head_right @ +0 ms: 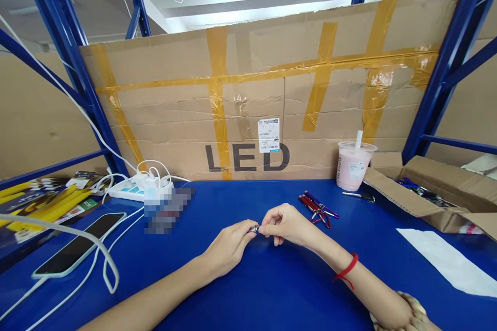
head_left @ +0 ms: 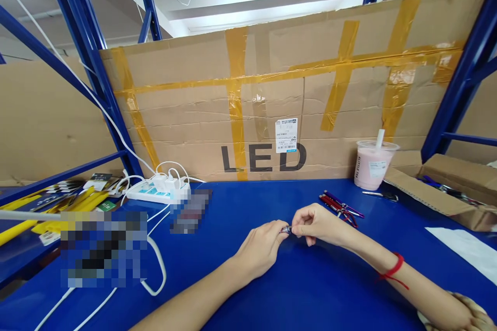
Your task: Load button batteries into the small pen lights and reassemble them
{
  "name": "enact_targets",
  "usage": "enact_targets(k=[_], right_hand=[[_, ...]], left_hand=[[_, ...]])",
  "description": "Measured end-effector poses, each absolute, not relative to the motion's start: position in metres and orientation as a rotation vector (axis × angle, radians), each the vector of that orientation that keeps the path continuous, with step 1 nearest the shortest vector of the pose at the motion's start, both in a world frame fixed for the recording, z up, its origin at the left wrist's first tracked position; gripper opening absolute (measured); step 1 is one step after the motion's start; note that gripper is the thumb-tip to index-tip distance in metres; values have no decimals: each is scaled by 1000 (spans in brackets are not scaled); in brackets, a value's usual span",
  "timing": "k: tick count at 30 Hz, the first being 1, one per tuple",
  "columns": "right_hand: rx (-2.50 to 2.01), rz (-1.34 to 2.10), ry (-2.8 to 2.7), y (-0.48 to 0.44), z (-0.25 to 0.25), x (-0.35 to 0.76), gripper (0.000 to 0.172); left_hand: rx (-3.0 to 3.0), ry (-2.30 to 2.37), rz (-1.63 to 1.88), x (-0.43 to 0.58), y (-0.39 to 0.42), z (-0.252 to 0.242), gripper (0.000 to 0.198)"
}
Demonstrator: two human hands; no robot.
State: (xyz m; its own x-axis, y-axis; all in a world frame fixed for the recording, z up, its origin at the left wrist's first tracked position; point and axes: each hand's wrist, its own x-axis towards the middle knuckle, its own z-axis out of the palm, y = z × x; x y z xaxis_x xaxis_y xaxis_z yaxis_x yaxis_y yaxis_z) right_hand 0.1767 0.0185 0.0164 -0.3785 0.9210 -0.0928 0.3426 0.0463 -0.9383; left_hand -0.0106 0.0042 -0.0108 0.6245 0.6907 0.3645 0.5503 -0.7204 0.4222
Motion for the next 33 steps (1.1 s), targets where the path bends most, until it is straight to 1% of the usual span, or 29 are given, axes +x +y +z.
enact_targets(k=[6,11,15,21,27,33], right_hand=[[-1265,1325,-1867,14,18,181,31],[-1151,1427,-1965,11,18,181,39],[-1114,1441,-2030,11,16,183,42],[-1094,1300,-2173,12,8,185,43],[-1077,1452,-2073,9,12,180,50],[-1104,1478,-1959,9,17,177,54]], left_hand=[[2642,910,684,-11,4,-9,26],[2634,926,706,-11,5,-8,27],[2685,982,642,-11,4,-8,26],[2760,1026,574,-12,6,-10,25],[2786,1062,640,-11,6,-11,29],[2683,1045,764,-10,9,-12,28]])
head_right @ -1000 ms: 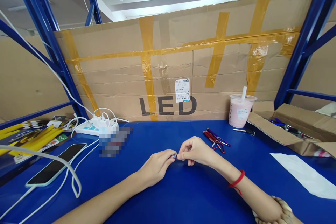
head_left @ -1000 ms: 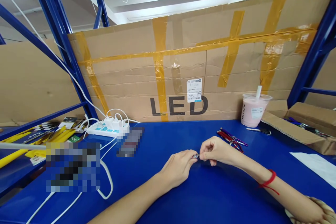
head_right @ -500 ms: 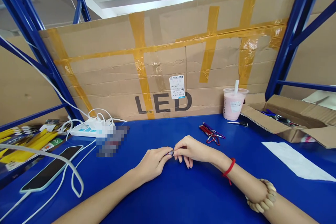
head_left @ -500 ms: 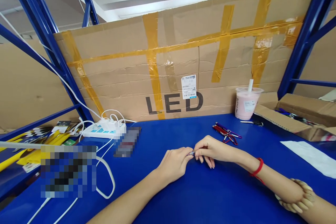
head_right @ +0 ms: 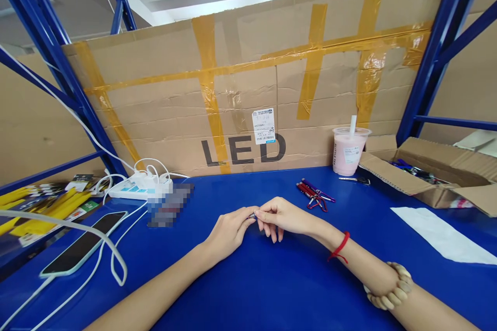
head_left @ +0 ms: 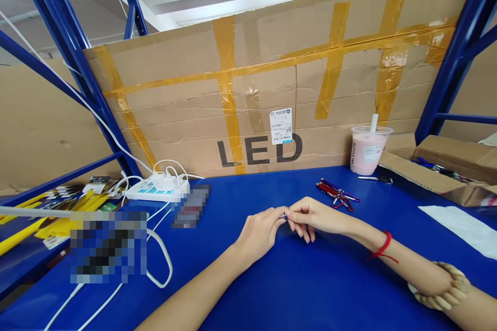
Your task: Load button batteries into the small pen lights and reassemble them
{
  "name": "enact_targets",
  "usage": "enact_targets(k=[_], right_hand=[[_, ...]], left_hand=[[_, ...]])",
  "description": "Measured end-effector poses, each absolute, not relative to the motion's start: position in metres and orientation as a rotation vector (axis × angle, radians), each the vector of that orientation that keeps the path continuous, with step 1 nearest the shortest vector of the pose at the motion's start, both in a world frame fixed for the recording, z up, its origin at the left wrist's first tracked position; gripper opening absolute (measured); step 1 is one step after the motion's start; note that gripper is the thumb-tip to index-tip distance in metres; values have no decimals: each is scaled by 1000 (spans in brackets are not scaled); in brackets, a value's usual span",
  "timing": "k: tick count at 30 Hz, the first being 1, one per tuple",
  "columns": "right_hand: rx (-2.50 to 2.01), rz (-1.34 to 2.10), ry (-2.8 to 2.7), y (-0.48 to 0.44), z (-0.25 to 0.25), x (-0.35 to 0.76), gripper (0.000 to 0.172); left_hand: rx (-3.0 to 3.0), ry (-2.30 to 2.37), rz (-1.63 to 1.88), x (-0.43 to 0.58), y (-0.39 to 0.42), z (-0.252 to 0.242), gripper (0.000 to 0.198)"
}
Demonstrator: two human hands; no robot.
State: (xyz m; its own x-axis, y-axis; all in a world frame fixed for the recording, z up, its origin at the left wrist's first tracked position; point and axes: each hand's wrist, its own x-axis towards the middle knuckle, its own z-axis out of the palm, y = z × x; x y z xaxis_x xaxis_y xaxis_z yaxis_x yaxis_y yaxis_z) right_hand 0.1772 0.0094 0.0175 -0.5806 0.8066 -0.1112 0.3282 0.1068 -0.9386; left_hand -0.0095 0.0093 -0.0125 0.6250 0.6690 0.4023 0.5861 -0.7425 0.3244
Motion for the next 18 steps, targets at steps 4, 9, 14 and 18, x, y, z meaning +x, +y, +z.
enact_targets(k=[4,9,14,18], right_hand=[[-1151,1436,-1939,14,13,176,53],[-1203,990,-2011,20,8,180,47],[-1223,525,-1951,25,10,188,39],[-1077,523,-1980,27,6,190,36]], left_hand=[[2591,1090,785,-9,10,-9,29],[2467,1169,749,-9,9,-3,28],[2353,1264,786,-9,12,-4,25],[2303,1282,800,-11,17,-7,24]])
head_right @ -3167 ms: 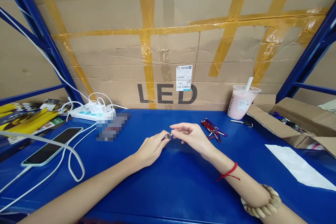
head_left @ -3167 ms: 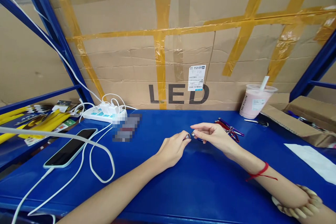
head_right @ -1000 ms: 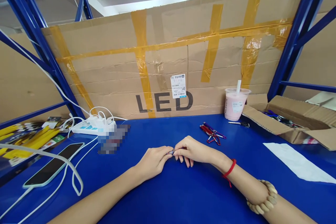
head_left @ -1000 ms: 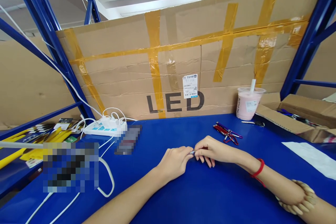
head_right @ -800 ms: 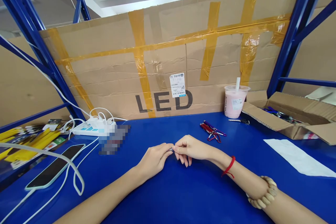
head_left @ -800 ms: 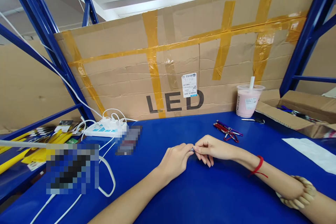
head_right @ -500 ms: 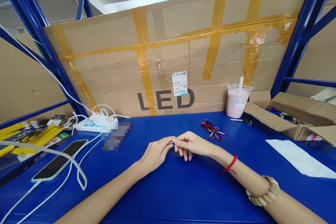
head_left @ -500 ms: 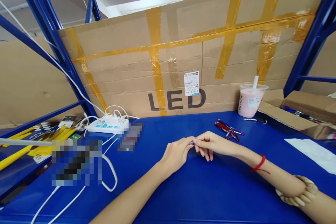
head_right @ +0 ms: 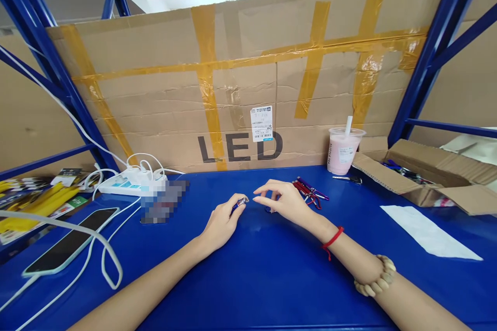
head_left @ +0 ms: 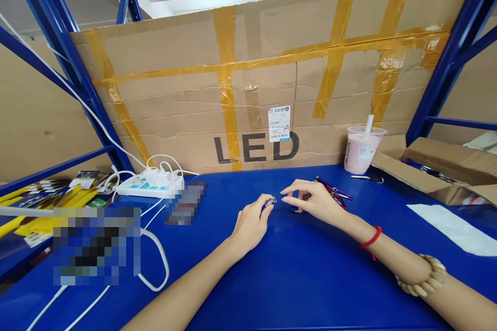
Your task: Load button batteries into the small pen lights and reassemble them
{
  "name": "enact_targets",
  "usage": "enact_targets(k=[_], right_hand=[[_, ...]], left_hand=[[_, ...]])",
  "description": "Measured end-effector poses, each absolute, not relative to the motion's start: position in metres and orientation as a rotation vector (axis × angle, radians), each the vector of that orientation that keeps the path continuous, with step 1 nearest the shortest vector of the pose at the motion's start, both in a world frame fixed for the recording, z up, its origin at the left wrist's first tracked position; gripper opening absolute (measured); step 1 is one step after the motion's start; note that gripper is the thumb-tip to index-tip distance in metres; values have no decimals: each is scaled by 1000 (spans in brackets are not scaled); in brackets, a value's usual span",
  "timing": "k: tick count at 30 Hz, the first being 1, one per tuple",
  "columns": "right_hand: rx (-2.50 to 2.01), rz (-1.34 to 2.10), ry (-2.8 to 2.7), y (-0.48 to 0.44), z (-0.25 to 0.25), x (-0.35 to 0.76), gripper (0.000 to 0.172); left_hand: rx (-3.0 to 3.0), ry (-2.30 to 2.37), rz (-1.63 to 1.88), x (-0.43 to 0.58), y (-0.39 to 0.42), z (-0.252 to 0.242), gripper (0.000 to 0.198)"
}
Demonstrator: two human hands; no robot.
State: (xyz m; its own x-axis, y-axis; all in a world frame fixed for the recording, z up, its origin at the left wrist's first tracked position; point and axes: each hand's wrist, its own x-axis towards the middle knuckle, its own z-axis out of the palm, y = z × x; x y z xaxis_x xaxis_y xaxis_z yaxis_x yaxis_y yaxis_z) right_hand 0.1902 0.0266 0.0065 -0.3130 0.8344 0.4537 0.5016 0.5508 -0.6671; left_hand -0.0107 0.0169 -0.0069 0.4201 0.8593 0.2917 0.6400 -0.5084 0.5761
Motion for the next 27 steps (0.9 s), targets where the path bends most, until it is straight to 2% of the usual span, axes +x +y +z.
enact_targets(k=[10,18,27], right_hand=[[-956,324,-2131,28,-3,187,32],[-817,-290,-2267,21,4,187,25],[-782,-327,-2284,20,5,188,25]], left_hand=[[2318,1270,759,-12,19,-6,24],[2357,1219,696,-11,18,-5,25],[2349,1115,658,-12,17,-3,29]])
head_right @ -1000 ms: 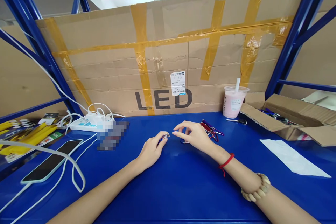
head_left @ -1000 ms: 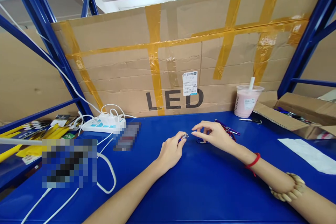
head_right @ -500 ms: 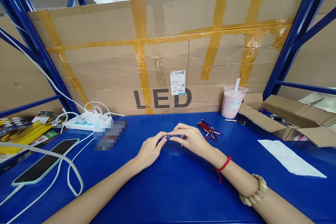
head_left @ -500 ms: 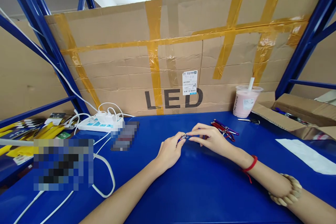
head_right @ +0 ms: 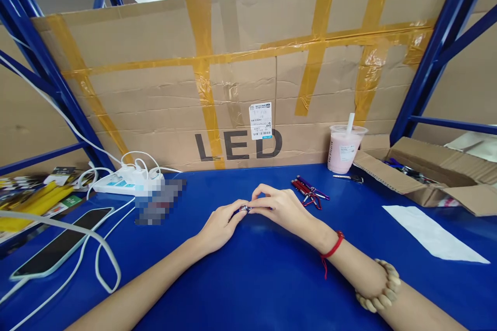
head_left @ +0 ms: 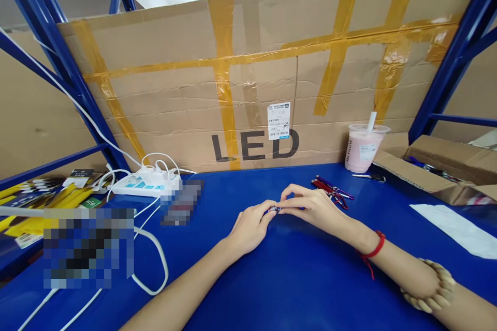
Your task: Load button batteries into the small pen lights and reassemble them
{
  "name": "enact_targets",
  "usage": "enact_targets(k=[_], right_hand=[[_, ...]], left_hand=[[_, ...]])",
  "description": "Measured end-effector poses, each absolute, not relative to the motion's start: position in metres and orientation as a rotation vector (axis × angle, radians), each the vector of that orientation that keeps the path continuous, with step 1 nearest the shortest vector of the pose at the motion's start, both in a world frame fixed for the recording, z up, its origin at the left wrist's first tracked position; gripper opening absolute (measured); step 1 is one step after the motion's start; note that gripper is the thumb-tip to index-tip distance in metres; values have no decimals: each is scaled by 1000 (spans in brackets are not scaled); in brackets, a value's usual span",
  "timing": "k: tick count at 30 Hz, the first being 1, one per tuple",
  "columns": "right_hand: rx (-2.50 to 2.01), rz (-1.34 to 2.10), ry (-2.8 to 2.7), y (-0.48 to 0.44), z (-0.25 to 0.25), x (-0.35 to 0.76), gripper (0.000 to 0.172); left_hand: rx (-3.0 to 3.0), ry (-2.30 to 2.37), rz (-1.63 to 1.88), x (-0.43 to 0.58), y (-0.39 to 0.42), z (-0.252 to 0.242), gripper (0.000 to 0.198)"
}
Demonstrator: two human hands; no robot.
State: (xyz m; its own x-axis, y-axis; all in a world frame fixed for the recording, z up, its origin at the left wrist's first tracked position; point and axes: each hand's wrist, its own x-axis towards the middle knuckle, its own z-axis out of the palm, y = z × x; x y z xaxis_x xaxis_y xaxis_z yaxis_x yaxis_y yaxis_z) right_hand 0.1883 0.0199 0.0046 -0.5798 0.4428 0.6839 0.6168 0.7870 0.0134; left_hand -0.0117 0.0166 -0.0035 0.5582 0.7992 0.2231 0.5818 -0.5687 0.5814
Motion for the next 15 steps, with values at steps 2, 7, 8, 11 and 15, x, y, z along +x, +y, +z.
enact_targets(k=[2,7,8,11,15], right_hand=[[-788,-318,-2291,19,7,188,26],[-816,-289,-2348,17,10,189,31],[-826,-256,-2359,17,10,190,33],[-854,-131,-2339,18,8,191,33],[-878,-2,-2307,18,7,191,27]], left_hand=[[2342,1087,650,-12,17,-3,30],[2395,1004,605,-12,20,-4,29],[2412,989,599,-13,20,-5,28],[2453,934,599,-13,20,-6,27],[2519,928,585,-13,16,-5,28]])
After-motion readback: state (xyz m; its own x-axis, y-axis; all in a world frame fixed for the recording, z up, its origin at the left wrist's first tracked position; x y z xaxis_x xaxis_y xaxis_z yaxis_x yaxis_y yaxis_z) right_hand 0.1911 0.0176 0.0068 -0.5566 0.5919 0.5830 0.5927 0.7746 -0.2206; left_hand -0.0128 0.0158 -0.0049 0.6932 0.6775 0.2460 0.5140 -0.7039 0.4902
